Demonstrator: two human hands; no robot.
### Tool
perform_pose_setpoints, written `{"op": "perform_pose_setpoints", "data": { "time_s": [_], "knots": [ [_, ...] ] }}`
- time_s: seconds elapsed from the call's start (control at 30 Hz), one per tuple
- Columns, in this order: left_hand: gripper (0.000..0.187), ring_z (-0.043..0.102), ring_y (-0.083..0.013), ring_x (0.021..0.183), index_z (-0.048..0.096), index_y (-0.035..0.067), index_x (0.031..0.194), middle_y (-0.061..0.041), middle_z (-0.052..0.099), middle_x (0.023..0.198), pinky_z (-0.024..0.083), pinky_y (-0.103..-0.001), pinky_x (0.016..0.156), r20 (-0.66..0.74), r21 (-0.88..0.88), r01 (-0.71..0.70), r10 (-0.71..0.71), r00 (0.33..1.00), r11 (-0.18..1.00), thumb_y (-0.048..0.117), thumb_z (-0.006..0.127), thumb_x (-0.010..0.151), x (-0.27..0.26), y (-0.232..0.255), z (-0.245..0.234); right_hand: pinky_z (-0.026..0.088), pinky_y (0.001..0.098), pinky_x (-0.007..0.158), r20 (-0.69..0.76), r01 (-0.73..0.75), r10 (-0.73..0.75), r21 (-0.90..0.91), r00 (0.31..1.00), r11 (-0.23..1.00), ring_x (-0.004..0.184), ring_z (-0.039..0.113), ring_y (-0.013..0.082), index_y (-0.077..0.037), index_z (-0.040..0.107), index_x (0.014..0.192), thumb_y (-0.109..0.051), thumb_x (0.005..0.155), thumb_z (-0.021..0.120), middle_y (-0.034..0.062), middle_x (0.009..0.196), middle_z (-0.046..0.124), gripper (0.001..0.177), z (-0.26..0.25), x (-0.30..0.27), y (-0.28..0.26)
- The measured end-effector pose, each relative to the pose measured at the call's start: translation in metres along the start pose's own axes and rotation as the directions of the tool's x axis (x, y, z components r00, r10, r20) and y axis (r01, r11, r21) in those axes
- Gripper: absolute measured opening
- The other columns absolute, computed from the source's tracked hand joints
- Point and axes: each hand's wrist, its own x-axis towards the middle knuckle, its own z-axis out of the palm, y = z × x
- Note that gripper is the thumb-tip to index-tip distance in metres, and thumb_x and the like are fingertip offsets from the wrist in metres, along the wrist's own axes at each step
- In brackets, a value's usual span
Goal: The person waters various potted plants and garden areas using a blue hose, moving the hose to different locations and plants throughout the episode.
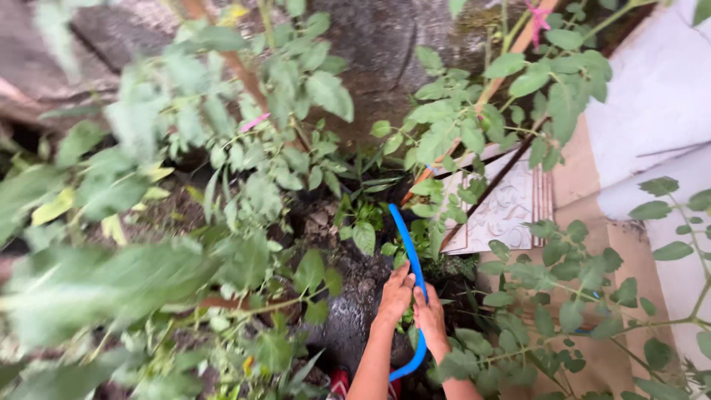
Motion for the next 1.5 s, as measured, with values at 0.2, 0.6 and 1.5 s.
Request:
{"op": "perform_pose_setpoints", "data": {
  "time_s": [0.2,0.6,1.5],
  "knots": [
    [0.048,0.049,-0.0341,0.139,0.055,0.01,0.145,-0.019,0.054,0.147,0.036,-0.036,0.117,-0.128,0.08,-0.053,0.063,0.99,0.995,0.026,0.056,0.1,-0.032,-0.009,-0.026,0.033,0.0278,0.036,0.068,0.044,-0.047,0.036,0.997,0.998,0.042,0.04,0.0091,-0.02,0.055,0.137,-0.039,0.099,0.057,-0.0019,0.058,0.045,0.042,0.008,-0.019,-0.005],
    [0.05,0.054,-0.032,0.136,0.056,0.013,0.145,-0.018,0.057,0.145,0.04,-0.035,0.115,-0.372,-0.097,0.08,-0.111,0.921,0.992,0.025,0.058,0.096,-0.096,-0.035,-0.085,0.032,0.0273,0.035,0.274,-0.006,0.025,-0.072,0.961,0.997,0.041,0.038,0.0078,-0.018,0.063,0.133,-0.041,0.098,0.061,-0.0027,0.056,0.044,0.041,0.009,-0.073,-0.009],
    [0.06,0.055,-0.0405,0.129,0.044,0.005,0.151,-0.025,0.055,0.141,0.043,-0.043,0.11,-0.492,-0.048,0.254,-0.244,0.836,0.966,0.028,0.057,0.098,-0.234,-0.086,-0.133,0.034,0.0284,0.036,0.507,0.083,0.176,-0.448,0.844,0.89,0.041,0.041,0.0092,-0.02,0.061,0.14,-0.049,0.095,0.062,-0.0031,0.057,0.046,0.053,0.084,-0.185,0.005]
  ]
}}
